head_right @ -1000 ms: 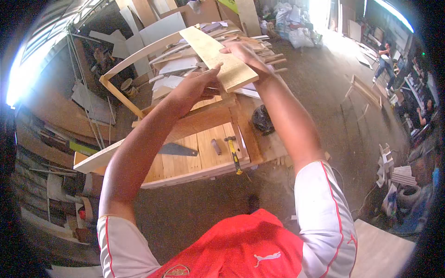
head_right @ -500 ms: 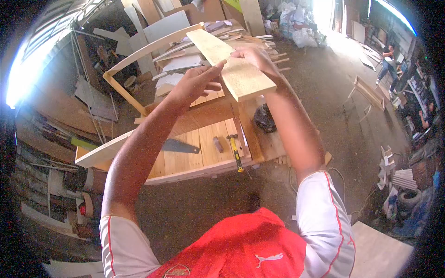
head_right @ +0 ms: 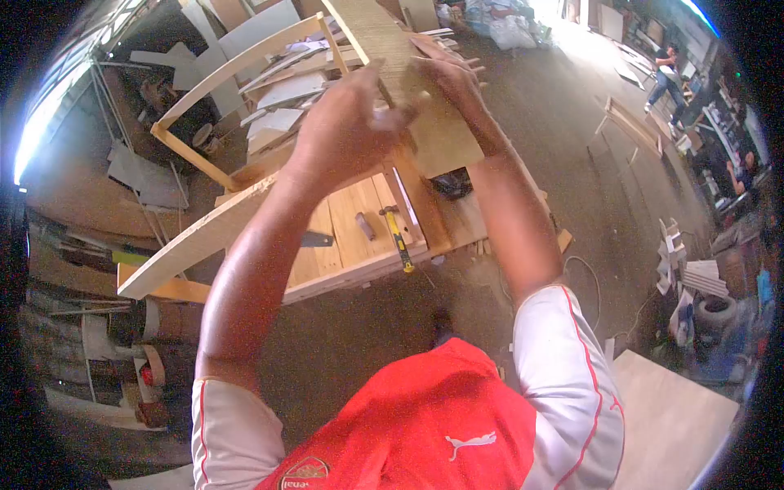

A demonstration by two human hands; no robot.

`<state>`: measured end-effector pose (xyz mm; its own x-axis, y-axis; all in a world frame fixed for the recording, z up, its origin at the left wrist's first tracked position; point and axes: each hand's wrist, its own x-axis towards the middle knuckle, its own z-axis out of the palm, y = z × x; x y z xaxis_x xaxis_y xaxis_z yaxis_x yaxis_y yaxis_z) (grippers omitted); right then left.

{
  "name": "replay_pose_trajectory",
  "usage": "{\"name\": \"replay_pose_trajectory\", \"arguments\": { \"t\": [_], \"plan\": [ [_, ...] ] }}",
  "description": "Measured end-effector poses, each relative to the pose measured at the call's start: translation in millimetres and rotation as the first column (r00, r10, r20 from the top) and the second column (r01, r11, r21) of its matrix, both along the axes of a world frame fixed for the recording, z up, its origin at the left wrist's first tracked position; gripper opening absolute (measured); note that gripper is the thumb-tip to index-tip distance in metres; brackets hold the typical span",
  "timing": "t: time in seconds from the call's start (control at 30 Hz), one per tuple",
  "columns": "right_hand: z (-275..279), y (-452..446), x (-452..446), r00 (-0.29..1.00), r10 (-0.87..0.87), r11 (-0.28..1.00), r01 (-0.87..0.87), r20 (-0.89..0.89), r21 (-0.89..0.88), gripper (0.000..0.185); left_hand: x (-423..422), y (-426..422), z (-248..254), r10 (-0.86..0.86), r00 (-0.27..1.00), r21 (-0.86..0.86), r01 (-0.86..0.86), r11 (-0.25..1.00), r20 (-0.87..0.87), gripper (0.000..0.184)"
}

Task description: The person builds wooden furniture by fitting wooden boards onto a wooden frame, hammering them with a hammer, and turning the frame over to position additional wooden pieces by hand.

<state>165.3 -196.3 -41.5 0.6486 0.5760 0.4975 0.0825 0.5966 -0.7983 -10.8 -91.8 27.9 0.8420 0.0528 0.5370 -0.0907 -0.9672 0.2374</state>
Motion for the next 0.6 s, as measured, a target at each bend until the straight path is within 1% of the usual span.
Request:
{"name": "replay_pose_trajectory", "arguments": {
  "t": [0.03,0.07,0.17,0.2,0.3,0.37,0.4,0.43,0.47,0.5,0.53,0.57,0.6],
  "plan": [
    [-11.1,-2.8,7.3,0.993,0.038,0.998,-0.034,-0.108,0.044,0.046,0.5,-14.1,-2.2,0.05,0.999,0.133,-0.047,0.99,-0.02,0.067],
    [-21.6,-9.5,13.2,0.983,0.066,0.996,-0.054,-0.17,0.072,0.046,0.3,-27.2,-9.7,0.005,0.993,0.203,-0.03,0.979,0.122,0.067],
    [-65.5,-31.1,14.0,0.946,0.155,0.986,-0.133,-0.284,0.097,0.046,4.0,-82.1,-31.5,-0.092,0.986,0.124,0.075,0.989,0.139,0.068],
    [-82.4,-36.5,15.5,0.931,0.192,0.981,-0.169,-0.311,0.101,0.047,7.4,-98.0,-48.1,-0.148,0.976,0.054,0.141,0.989,0.161,0.068],
    [-138.1,-49.9,27.4,0.882,0.284,0.959,-0.27,-0.377,0.089,0.047,25.4,-125.3,-98.8,-0.059,0.997,-0.035,0.06,0.998,0.054,0.066],
    [-181.9,-44.0,51.2,0.868,0.295,0.953,-0.295,-0.398,0.063,0.047,62.3,-116.6,-169.9,0.086,0.996,-0.09,-0.085,0.992,0.006,0.064],
    [-208.8,-36.1,66.8,0.874,0.268,0.959,-0.282,-0.405,0.026,0.047,81.6,-116.8,-193.5,0.159,0.987,-0.12,-0.16,0.98,-0.023,0.064],
    [-239.9,-22.5,82.4,0.9,0.194,0.975,-0.222,-0.39,-0.028,0.048,90.4,-117.6,-200.1,0.303,0.933,-0.13,-0.331,0.935,-0.194,0.062],
    [-275.9,-7.2,96.7,0.93,0.08,0.986,-0.127,-0.358,-0.11,0.049,109.9,-106.7,-231.7,0.395,0.897,-0.107,-0.421,0.901,-0.2,0.06],
    [-312.3,8.1,110.9,0.947,-0.034,0.981,-0.03,-0.321,-0.194,0.051,124.0,-103.1,-257.3,0.449,0.864,-0.182,-0.491,0.852,-0.229,0.057],
    [-338.4,19.4,114.5,0.922,-0.116,0.957,0.004,-0.369,-0.29,0.054,134.7,-98.0,-281.7,0.497,0.828,-0.247,-0.555,0.794,-0.26,0.055],
    [-356.7,27.8,114.4,0.887,-0.203,0.924,0.034,-0.414,-0.381,0.057,147.2,-88.8,-312.4,0.465,0.815,-0.319,-0.569,0.758,-0.347,0.053],
    [-367.9,28.5,115.7,0.832,-0.114,0.956,-0.056,-0.542,-0.288,0.06,156.3,-83.0,-334.7,0.461,0.796,-0.359,-0.594,0.72,-0.392,0.053]
  ]
}}
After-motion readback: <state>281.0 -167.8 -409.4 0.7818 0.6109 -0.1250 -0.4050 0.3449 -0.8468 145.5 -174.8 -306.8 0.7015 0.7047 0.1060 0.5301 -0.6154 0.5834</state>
